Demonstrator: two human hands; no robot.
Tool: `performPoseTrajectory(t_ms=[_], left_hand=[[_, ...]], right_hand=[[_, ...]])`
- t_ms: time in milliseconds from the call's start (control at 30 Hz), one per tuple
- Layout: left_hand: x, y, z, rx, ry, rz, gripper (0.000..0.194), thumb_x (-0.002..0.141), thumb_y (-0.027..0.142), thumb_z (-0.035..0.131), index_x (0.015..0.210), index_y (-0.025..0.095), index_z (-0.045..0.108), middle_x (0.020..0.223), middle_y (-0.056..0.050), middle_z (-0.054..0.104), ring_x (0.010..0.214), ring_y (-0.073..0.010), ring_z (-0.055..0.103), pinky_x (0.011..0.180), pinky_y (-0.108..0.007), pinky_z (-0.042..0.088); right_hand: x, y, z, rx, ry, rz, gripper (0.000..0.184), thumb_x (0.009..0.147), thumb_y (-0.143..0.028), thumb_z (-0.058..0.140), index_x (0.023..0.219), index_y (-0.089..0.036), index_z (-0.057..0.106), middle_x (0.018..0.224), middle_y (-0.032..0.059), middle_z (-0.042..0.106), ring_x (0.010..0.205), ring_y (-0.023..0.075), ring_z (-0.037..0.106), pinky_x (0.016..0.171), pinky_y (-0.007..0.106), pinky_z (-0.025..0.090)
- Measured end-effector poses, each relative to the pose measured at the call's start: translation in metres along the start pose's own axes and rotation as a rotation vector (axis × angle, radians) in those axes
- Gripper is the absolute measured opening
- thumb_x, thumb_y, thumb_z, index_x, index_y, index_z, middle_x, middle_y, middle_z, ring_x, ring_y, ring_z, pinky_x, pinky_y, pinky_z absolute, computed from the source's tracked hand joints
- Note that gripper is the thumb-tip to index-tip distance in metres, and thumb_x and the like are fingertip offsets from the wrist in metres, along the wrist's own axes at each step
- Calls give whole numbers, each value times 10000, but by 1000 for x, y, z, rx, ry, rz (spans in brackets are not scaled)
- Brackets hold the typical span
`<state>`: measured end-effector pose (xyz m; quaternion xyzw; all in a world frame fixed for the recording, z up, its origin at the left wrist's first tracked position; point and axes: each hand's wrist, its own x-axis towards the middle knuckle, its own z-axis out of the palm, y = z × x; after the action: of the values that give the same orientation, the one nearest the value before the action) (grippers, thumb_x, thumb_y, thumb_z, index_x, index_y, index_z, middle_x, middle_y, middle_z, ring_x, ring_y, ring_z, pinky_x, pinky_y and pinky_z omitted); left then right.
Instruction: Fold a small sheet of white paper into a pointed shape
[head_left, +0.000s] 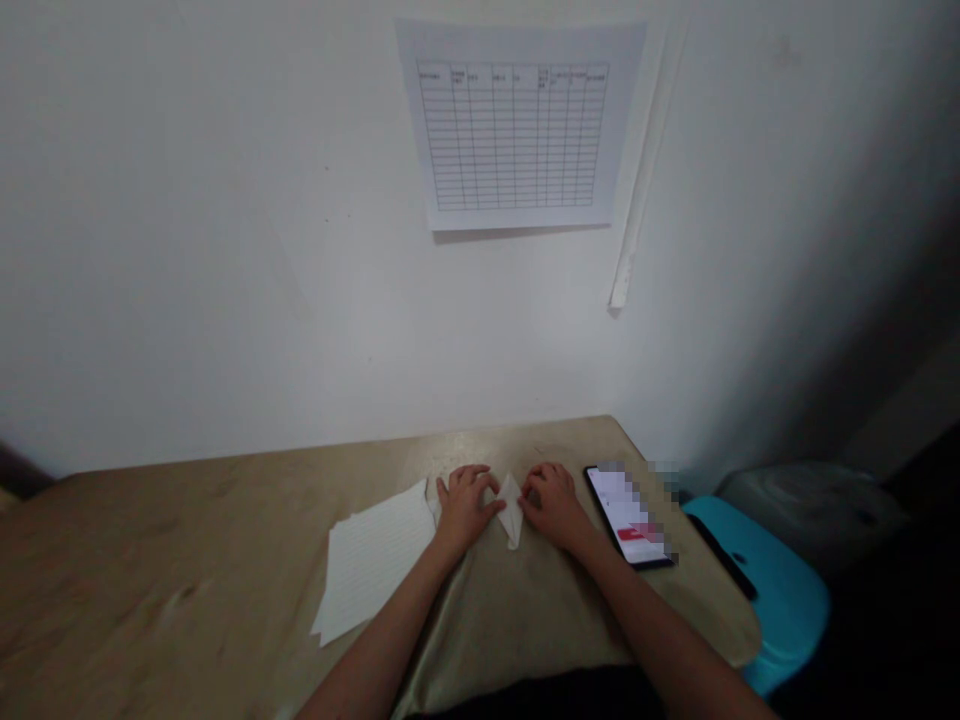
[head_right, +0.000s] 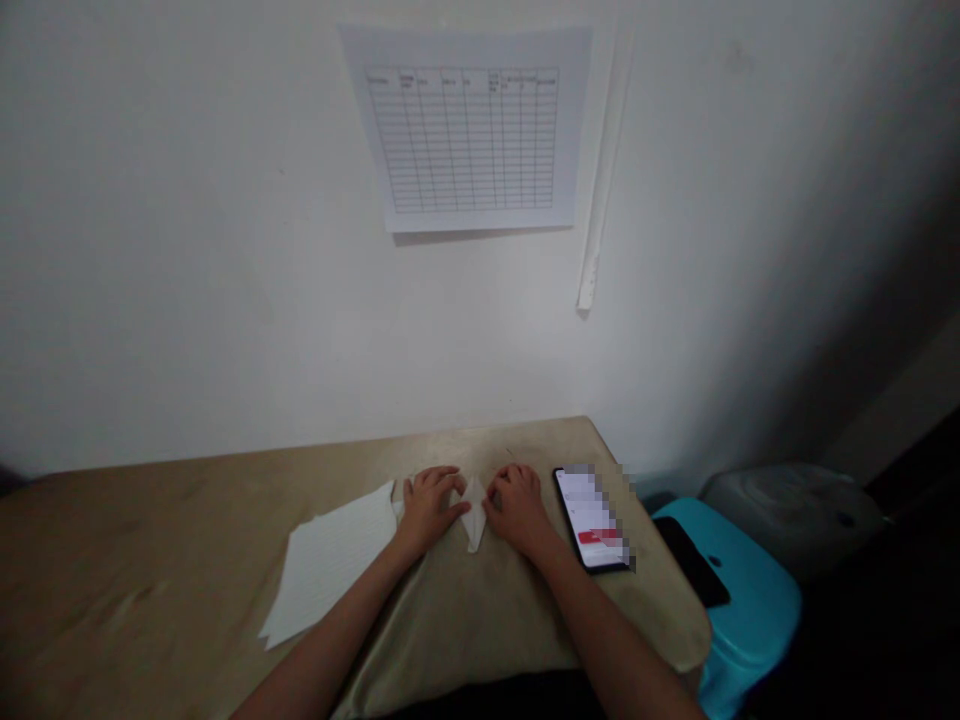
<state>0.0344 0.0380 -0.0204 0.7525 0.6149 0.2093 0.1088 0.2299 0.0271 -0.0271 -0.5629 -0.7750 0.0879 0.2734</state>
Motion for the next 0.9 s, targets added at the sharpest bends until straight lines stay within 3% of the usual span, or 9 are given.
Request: performPoseTrajectory(t_ms=[167, 267, 433, 900], left_hand=[[2, -3, 1, 14, 5, -17, 253, 802, 330, 746, 1043, 310, 674, 1407, -17, 573, 1355, -295, 417, 1149, -652, 193], [1, -4, 0, 19, 1, -39, 299, 789, 360, 756, 1069, 304, 668, 1422, -31, 553, 1371, -304, 401, 1152, -647, 186], [1, -5, -1, 24, -4, -63, 345, 777, 398, 765, 1089, 292, 663, 1428, -55, 541, 1375, -312, 396, 1161, -628, 181], [3, -10, 1, 41, 7, -55, 378, 762, 459, 768, 1092, 303, 668, 1410, -56, 547, 1364, -320, 403, 1157, -614, 184]], right_hand=[[-1, -9, 3, -87, -25, 32, 448, 798, -633, 686, 979, -224, 661, 1148, 114, 600, 1172, 315, 476, 1086, 488, 297], [0, -13, 5, -140, -42, 50, 530, 791, -708, 642, 1009, -224, 655, 1195, 132, 587, 1207, 340, 455, 1116, 545, 238], [1, -13, 8, -169, -65, 62, 582, 774, -739, 638, 1037, -220, 651, 1240, 145, 576, 1257, 354, 425, 1154, 590, 153], [4, -12, -11, -125, -226, 71, 684, 620, -687, 793, 1109, -240, 620, 1325, 133, 535, 1319, 373, 395, 1137, 645, 133]])
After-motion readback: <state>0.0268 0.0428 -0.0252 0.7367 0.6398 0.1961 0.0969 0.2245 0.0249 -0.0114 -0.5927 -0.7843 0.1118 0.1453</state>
